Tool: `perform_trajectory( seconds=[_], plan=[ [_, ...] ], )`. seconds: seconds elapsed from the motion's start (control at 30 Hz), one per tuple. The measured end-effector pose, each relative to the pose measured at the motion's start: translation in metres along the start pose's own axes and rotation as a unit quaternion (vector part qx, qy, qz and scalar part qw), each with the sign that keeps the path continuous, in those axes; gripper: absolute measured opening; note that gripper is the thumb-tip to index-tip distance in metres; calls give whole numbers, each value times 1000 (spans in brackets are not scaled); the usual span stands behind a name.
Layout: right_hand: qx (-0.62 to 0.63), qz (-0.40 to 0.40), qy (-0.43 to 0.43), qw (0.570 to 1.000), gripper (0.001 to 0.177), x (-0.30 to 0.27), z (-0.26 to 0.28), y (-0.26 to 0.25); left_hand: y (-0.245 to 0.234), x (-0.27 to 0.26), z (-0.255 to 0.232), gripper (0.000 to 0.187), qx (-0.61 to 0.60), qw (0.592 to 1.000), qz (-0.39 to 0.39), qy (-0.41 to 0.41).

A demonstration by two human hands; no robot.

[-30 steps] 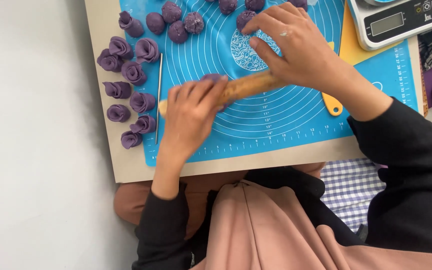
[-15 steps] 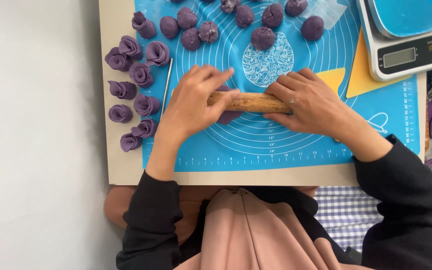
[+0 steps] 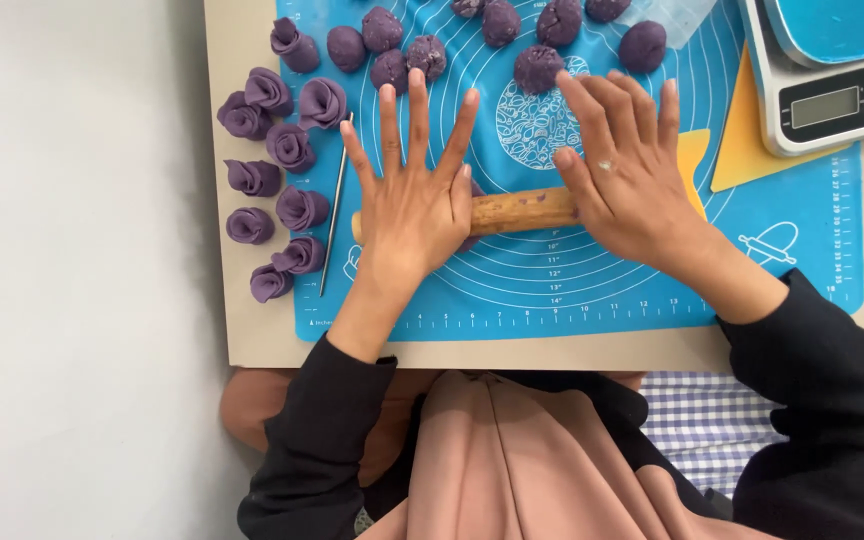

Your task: Shaping purple dough into decorative rose shapes using a rolling pin and a scraper on a silicone mat.

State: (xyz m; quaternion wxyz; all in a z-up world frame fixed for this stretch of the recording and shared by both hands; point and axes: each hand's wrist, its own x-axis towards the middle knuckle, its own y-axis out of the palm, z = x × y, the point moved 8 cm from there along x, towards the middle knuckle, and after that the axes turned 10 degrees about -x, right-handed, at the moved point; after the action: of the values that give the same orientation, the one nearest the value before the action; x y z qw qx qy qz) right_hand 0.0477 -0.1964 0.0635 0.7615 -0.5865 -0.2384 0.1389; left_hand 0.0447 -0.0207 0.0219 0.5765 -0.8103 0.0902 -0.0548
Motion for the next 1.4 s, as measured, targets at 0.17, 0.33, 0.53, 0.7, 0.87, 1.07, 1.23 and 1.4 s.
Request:
perform_trajectory(
  seconds=[0.17,0.33,0.53,0.7,0.87,1.07,1.23,1.4],
  plan=[
    [-19,25,-29,999,63,-9,-2,23,-1,-23,-8,69,8,1000,-5,-4],
    [-19,46,-48,998,60,-34,12,20,5,-50,-16,70,12,1000,11,-11],
    [-70,21,-54,996,60,-58,37,5,15,-89,-25,63,-33,997,-61,21],
    [-86,4,15,996,60,-78,31,21,33,-102,-22,63,-87,993,-74,19],
    [-104,5,39,994,59,-92,34,24,34,-116,-29,63,-71,994,-83,31],
    [-168,-37,50,984,54,-109,39,29,26,-135,-40,65,-38,985,-158,64],
    [-133,-44,22,990,47,-110,35,22,10,-140,-45,48,-2,971,-207,122],
    [-161,-14,-4,987,45,-81,26,3,-11,-116,-52,52,-5,969,-189,162]
  ],
)
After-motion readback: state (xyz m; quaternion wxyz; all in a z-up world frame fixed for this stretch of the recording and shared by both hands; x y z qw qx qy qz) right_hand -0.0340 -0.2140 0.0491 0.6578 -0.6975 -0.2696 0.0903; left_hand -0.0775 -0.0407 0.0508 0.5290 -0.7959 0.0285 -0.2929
